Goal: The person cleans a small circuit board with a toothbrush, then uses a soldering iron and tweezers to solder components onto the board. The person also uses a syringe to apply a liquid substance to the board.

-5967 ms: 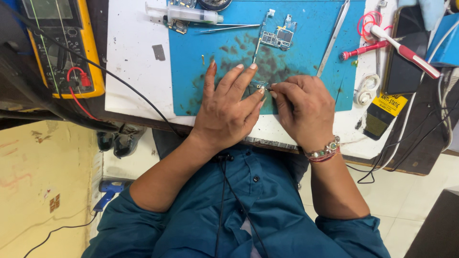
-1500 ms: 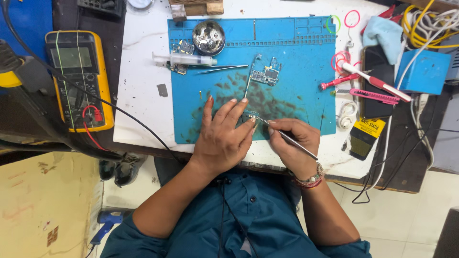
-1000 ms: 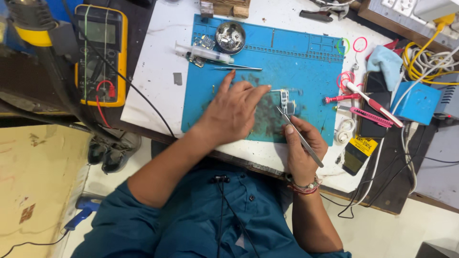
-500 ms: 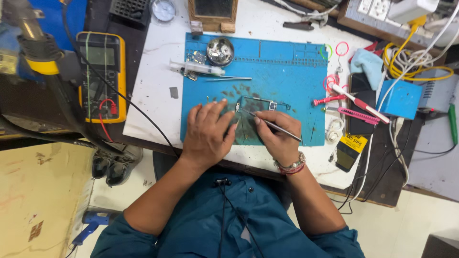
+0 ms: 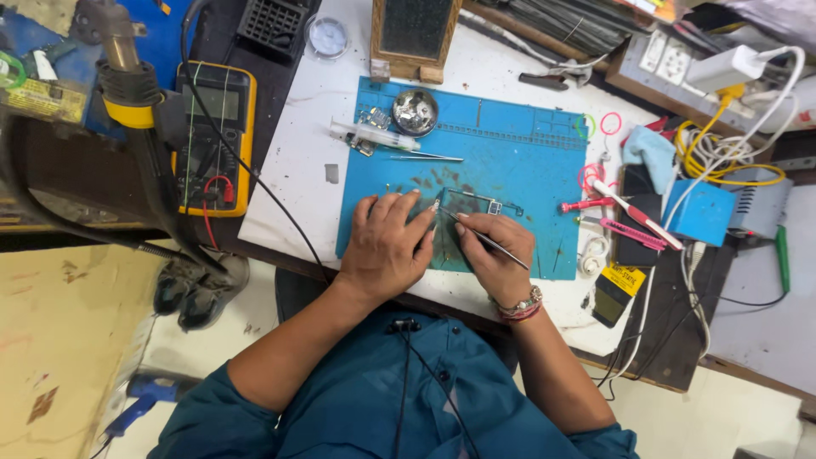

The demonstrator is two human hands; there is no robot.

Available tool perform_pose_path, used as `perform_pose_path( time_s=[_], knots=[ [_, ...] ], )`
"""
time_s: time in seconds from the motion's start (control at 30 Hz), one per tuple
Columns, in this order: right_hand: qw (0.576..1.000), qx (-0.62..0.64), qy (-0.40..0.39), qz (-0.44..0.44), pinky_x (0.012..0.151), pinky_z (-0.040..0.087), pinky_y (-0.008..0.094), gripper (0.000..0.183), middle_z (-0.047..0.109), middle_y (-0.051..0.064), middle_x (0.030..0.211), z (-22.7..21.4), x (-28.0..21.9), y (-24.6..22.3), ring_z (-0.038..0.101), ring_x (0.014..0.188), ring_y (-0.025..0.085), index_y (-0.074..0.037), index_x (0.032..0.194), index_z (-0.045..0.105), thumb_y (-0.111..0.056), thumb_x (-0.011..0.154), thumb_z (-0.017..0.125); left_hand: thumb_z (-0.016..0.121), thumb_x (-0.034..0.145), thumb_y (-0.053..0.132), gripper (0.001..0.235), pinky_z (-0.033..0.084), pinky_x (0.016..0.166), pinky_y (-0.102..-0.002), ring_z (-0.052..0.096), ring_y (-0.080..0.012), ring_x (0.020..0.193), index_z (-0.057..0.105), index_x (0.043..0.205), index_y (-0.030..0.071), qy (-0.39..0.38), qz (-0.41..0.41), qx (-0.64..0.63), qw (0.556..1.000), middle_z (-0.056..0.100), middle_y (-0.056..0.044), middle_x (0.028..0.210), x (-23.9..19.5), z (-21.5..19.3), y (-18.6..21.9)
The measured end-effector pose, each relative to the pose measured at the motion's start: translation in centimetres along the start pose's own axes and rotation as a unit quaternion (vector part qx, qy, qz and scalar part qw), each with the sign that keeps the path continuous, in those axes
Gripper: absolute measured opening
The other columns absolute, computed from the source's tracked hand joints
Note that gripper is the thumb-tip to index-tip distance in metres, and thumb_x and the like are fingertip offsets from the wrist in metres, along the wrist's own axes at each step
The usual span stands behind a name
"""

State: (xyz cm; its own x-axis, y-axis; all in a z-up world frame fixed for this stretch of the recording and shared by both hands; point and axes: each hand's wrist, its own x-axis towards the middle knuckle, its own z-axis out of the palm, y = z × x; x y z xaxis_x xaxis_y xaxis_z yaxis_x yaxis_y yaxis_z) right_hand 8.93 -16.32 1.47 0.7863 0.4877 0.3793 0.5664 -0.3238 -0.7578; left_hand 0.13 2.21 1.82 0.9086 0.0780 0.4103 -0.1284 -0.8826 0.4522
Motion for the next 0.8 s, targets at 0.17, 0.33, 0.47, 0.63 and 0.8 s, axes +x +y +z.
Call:
perform_pose_path(
  time_s=[0.17,0.33,0.47,0.63,0.8],
  knots=[
    [1.0,0.009,-0.013,0.01,0.076,0.057,0.03,0.015,0.078,0.01,0.097,-0.32,0.31,-0.18,0.075,0.083,0.02,-0.004,0.101,0.077,-0.001,0.086,0.078,0.067,0.091,0.026,0.031,0.039,0.105,-0.048,0.058,-0.0312,0.119,0.075,0.116,0.008,0.007,0.003,0.011,1.0,0.064,-0.016,0.129,0.39,0.04,0.11],
    [0.999,0.034,-0.024,0.007,0.079,0.057,0.031,0.016,0.078,0.01,0.099,-0.51,0.4,0.17,0.076,0.086,0.022,-0.004,0.101,0.077,0.001,0.086,0.076,0.067,0.092,0.026,0.032,0.039,0.105,-0.048,0.057,-0.031,0.118,0.075,0.117,0.008,-0.009,0.003,0.018,1.0,0.065,-0.016,0.129,0.71,0.13,0.02],
    [0.999,0.026,-0.028,-0.005,0.079,0.057,0.031,0.016,0.078,0.01,0.098,-0.49,0.34,0.21,0.076,0.086,0.022,-0.004,0.1,0.076,0.002,0.085,0.078,0.067,0.093,0.027,0.031,0.039,0.106,-0.048,0.057,-0.0315,0.119,0.075,0.117,0.008,-0.012,0.006,0.024,1.0,0.064,-0.015,0.13,0.46,0.19,-0.04],
    [0.999,0.021,-0.028,-0.015,0.079,0.058,0.031,0.016,0.078,0.011,0.099,-0.5,0.45,0.1,0.076,0.087,0.022,-0.004,0.1,0.076,0.003,0.085,0.077,0.067,0.094,0.027,0.031,0.039,0.107,-0.048,0.057,-0.0303,0.12,0.075,0.119,0.008,-0.012,0.005,0.025,1.0,0.064,-0.015,0.13,0.28,0.23,0.02],
    [1.0,0.021,-0.023,0.003,0.077,0.057,0.031,0.017,0.078,0.011,0.099,-0.38,0.51,-0.13,0.076,0.085,0.021,-0.003,0.101,0.076,0.004,0.085,0.077,0.066,0.094,0.027,0.032,0.04,0.107,-0.049,0.057,-0.0292,0.121,0.075,0.118,0.009,-0.013,0.007,0.033,0.999,0.064,-0.014,0.131,0.44,0.17,-0.01]
  ],
)
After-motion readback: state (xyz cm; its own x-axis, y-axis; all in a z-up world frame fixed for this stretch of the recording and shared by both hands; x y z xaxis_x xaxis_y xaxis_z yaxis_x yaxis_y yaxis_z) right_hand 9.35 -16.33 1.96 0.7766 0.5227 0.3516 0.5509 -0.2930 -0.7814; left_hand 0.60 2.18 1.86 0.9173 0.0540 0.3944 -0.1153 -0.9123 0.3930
